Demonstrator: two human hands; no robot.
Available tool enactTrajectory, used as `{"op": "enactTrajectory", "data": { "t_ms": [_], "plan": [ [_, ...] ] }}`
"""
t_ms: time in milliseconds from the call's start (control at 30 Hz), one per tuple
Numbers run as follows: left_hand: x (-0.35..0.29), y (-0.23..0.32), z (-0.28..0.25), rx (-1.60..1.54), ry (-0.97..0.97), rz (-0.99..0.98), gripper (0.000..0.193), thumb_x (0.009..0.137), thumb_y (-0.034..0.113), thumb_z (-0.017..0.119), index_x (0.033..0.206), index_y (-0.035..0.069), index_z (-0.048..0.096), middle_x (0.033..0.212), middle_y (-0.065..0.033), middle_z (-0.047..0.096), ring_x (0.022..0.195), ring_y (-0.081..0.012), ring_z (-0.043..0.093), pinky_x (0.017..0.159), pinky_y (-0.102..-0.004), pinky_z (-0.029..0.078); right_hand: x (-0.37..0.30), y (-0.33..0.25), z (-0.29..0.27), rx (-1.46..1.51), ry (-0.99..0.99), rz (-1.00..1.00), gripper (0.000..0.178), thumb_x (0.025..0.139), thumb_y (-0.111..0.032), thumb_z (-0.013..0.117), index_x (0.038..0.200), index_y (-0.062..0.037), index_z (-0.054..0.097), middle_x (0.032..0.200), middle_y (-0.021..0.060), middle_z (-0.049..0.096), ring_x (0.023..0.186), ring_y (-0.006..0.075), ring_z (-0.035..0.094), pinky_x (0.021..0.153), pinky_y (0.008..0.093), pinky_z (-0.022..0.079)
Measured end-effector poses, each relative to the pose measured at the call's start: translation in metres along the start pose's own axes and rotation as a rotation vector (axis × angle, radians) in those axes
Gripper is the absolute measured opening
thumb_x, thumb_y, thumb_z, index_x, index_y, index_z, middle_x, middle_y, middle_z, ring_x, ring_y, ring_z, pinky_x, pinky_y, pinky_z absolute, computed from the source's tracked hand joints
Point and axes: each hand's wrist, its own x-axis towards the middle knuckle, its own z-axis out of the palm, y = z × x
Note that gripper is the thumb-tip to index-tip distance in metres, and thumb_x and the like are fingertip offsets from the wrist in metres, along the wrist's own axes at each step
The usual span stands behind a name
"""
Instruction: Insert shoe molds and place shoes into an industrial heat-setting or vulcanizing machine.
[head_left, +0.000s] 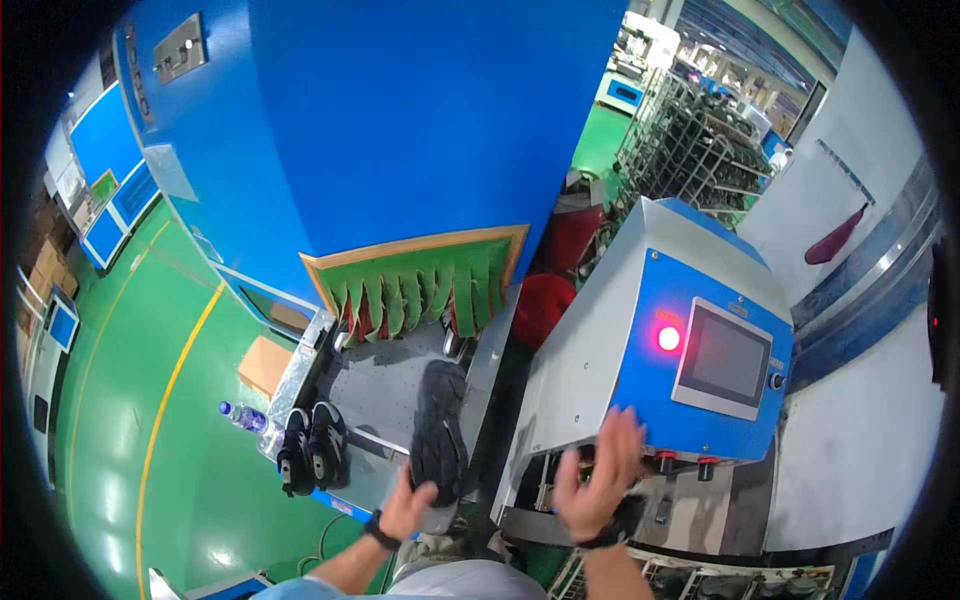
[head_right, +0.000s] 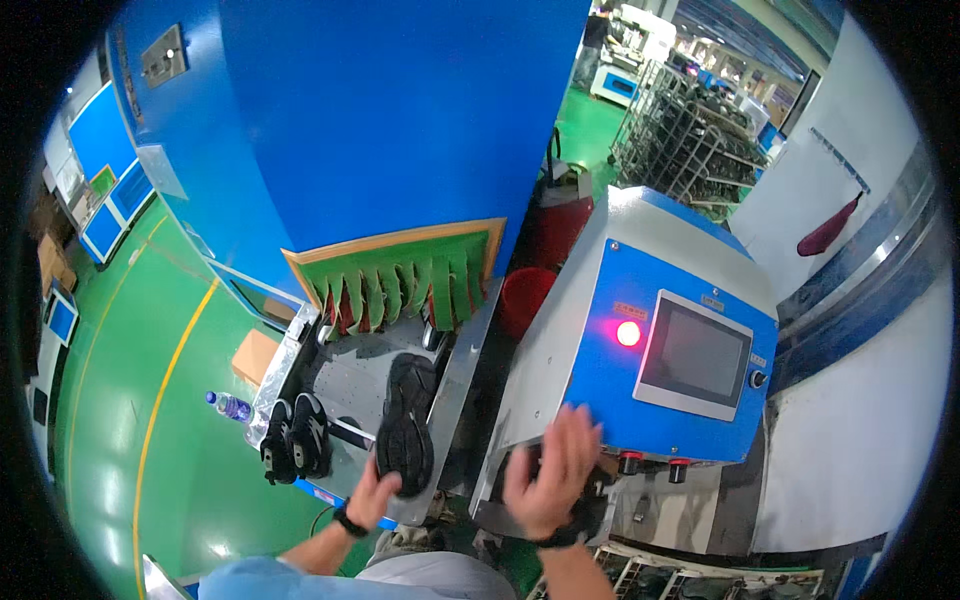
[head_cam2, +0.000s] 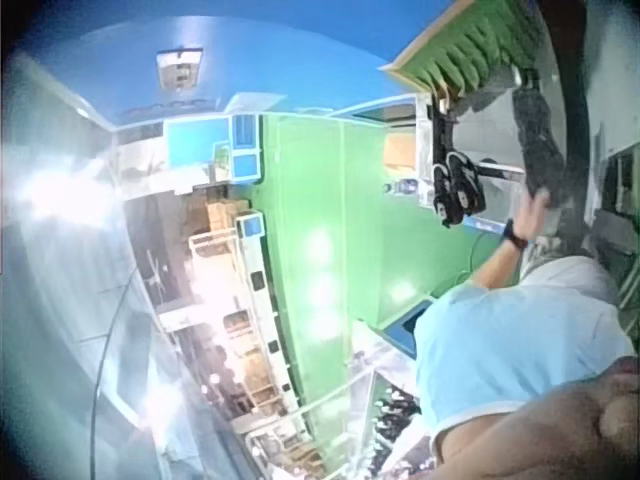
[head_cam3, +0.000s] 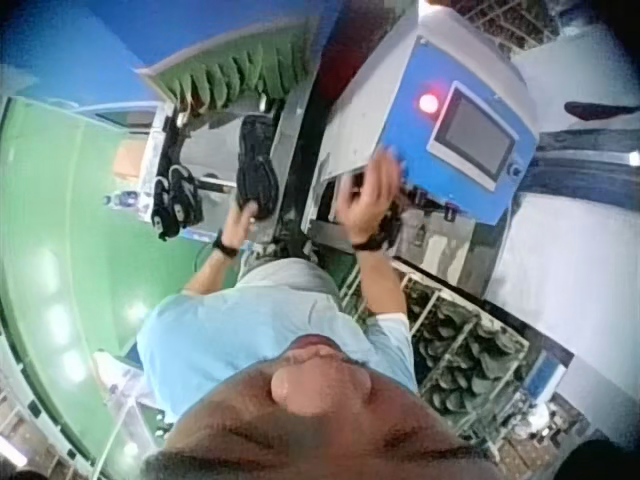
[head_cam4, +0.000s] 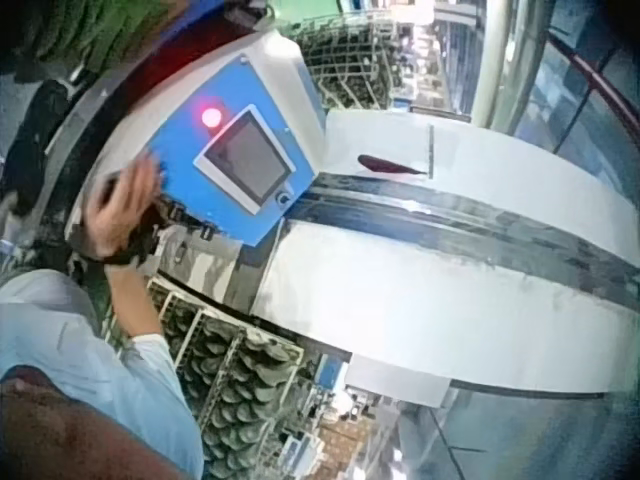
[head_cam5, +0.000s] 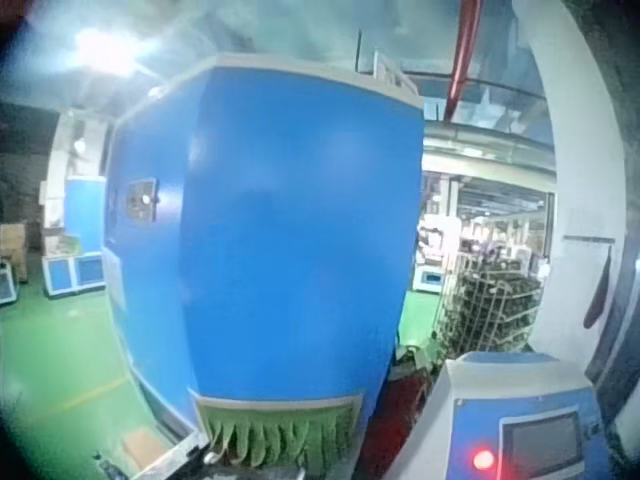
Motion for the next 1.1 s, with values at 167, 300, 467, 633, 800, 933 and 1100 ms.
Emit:
{"op": "enactTrajectory", "data": {
  "t_ms": [167, 300, 467, 633, 800, 933, 1100],
  "plan": [
    [-0.097, 0.051, 0.036, 0.199, -0.447, 0.093, 0.114, 0.083, 0.018, 0.083, 0.157, -0.001, -0.001, 0.157, -0.0242, 0.030, 0.144, -0.0301, 0.036, 0.116, -0.0407, 0.032, -0.067, -0.062, -0.007, 1.467, -0.162, 0.773, 0.114, 0.073, -0.005, 0.082, 0.156, -0.0004, 0.003, 0.148, 0.0163, 0.040, 0.131, 0.0285, 0.044, 0.114, 0.0429, 0.033],
    [-0.092, 0.058, 0.082, -0.608, -0.290, -0.280, 0.119, 0.076, 0.014, 0.088, 0.158, 0.007, 0.003, 0.151, -0.0184, 0.037, 0.129, -0.0289, 0.050, 0.107, -0.0440, 0.043, -0.064, -0.023, -0.025, 1.301, -0.375, 0.734, 0.107, 0.073, -0.009, 0.080, 0.156, 0.0017, 0.013, 0.141, 0.0162, 0.046, 0.124, 0.0250, 0.051, 0.107, 0.0369, 0.040],
    [-0.075, 0.078, 0.151, -0.595, -0.095, -0.170, 0.076, 0.081, 0.022, 0.085, 0.136, -0.004, 0.039, 0.125, -0.0121, 0.058, 0.113, -0.0182, 0.058, 0.100, -0.0335, 0.047, -0.098, -0.016, -0.066, 1.192, -0.348, 0.549, 0.107, 0.075, -0.011, 0.078, 0.156, 0.0042, 0.010, 0.145, 0.0196, 0.044, 0.127, 0.0262, 0.051, 0.108, 0.0366, 0.041],
    [-0.088, 0.055, 0.192, 0.236, -0.014, 0.067, 0.068, 0.091, 0.048, 0.066, 0.126, -0.007, 0.047, 0.115, -0.0256, 0.060, 0.110, -0.0382, 0.060, 0.093, -0.0439, 0.047, -0.140, 0.010, -0.104, 0.856, -0.164, 0.489, 0.102, 0.076, -0.014, 0.079, 0.154, 0.0071, 0.018, 0.146, 0.0240, 0.044, 0.129, 0.0299, 0.050, 0.107, 0.0390, 0.041],
    [-0.103, 0.037, 0.195, 0.643, -0.521, 0.162, 0.042, 0.099, 0.040, 0.050, 0.105, -0.001, 0.056, 0.098, -0.0262, 0.062, 0.091, -0.0463, 0.062, 0.078, -0.0509, 0.049, -0.165, 0.045, -0.136, 0.676, -0.348, 0.392, 0.099, 0.075, -0.020, 0.082, 0.153, 0.0031, 0.027, 0.131, 0.0294, 0.056, 0.114, 0.0413, 0.061, 0.096, 0.0413, 0.049],
    [-0.113, 0.046, 0.212, 0.887, -0.777, 0.236, 0.036, 0.098, 0.027, 0.048, 0.077, 0.000, 0.060, 0.080, -0.0212, 0.065, 0.079, -0.0437, 0.064, 0.070, -0.0520, 0.050, -0.231, 0.076, -0.131, 0.984, -0.497, 0.875, 0.092, 0.079, -0.016, 0.078, 0.154, 0.0010, 0.029, 0.137, 0.0143, 0.057, 0.118, 0.0198, 0.056, 0.104, 0.0335, 0.044],
    [-0.099, 0.056, 0.201, 0.452, -0.505, 0.133, 0.036, 0.097, 0.027, 0.052, 0.082, -0.004, 0.062, 0.084, -0.0225, 0.068, 0.077, -0.0416, 0.065, 0.070, -0.0469, 0.052, -0.304, 0.105, -0.133, 1.893, 0.158, 1.387, 0.056, 0.088, -0.029, 0.061, 0.135, -0.0006, 0.054, 0.128, 0.0146, 0.063, 0.114, 0.0260, 0.062, 0.099, 0.0367, 0.050]
  ]
}}
